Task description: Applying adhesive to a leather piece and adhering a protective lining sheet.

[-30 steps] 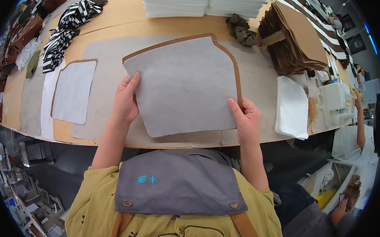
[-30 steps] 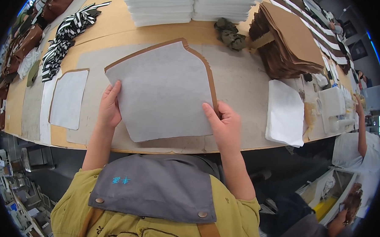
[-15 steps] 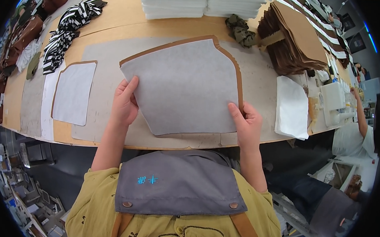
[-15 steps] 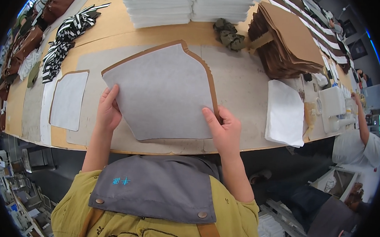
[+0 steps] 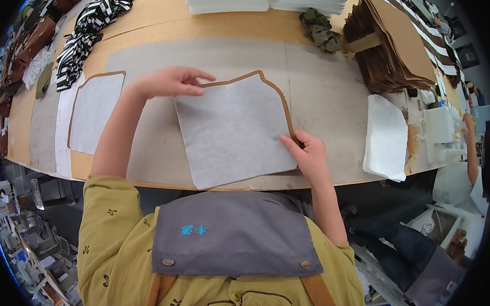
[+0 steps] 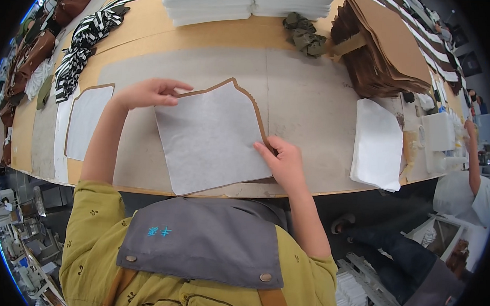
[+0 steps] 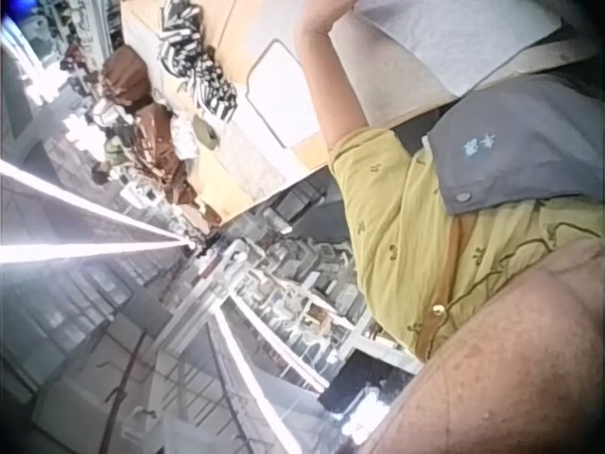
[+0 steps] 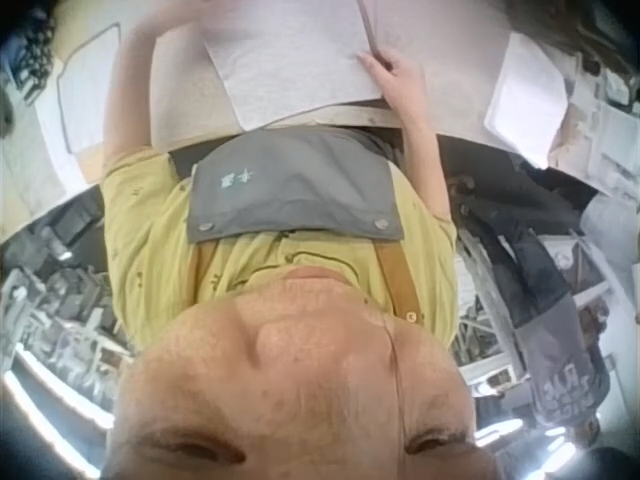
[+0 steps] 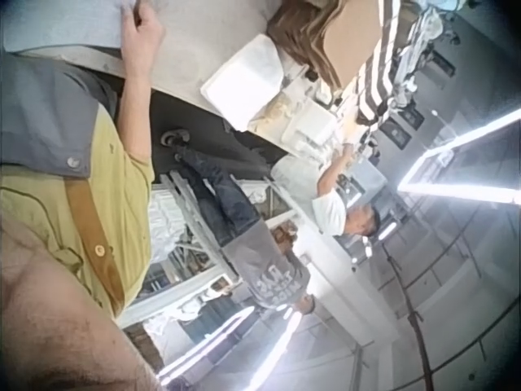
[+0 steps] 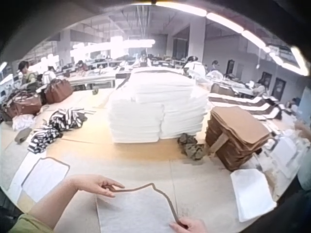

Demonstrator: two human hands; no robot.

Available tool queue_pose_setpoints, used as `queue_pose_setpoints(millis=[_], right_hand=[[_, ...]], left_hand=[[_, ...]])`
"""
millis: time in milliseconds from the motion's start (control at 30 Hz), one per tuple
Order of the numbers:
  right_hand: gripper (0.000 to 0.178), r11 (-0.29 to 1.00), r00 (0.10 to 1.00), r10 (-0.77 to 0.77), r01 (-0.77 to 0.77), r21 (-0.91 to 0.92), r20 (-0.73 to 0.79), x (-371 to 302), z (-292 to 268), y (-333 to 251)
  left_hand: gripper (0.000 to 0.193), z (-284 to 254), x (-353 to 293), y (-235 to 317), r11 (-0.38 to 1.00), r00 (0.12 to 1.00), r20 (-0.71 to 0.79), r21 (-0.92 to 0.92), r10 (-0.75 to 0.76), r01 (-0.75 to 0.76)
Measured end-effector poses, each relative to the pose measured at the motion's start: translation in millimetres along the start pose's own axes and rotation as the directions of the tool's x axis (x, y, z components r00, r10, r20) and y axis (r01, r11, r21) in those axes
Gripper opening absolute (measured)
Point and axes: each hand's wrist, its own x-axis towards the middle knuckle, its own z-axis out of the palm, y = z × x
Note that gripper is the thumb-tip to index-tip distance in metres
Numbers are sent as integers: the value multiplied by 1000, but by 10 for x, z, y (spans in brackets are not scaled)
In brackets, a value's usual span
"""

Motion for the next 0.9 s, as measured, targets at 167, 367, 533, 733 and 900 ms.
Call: queue_pose_setpoints(millis=[167, 367, 533, 733, 900], right_hand=[[26, 999, 997, 23, -20, -37, 77, 14, -113, -46], [28, 990, 999, 46, -46, 135, 4, 284, -37, -95], [24, 997, 997, -80, 80, 6, -14, 811, 99, -352], [10, 982, 985, -166, 169, 89, -43, 954, 207, -335], [9, 974, 973, -220, 223, 45, -64, 988, 223, -275]], left_hand=[[46, 259, 650, 452, 975, 985, -74, 167, 159, -145], [23, 495, 954, 435, 978, 981, -34, -82, 190, -192], [25, 543, 1093, 239, 943, 971, -57, -231, 232, -239], [24, 521, 1080, 227, 947, 970, -78, -213, 231, -242], [23, 498, 1083, 252, 947, 972, -72, -220, 222, -232]])
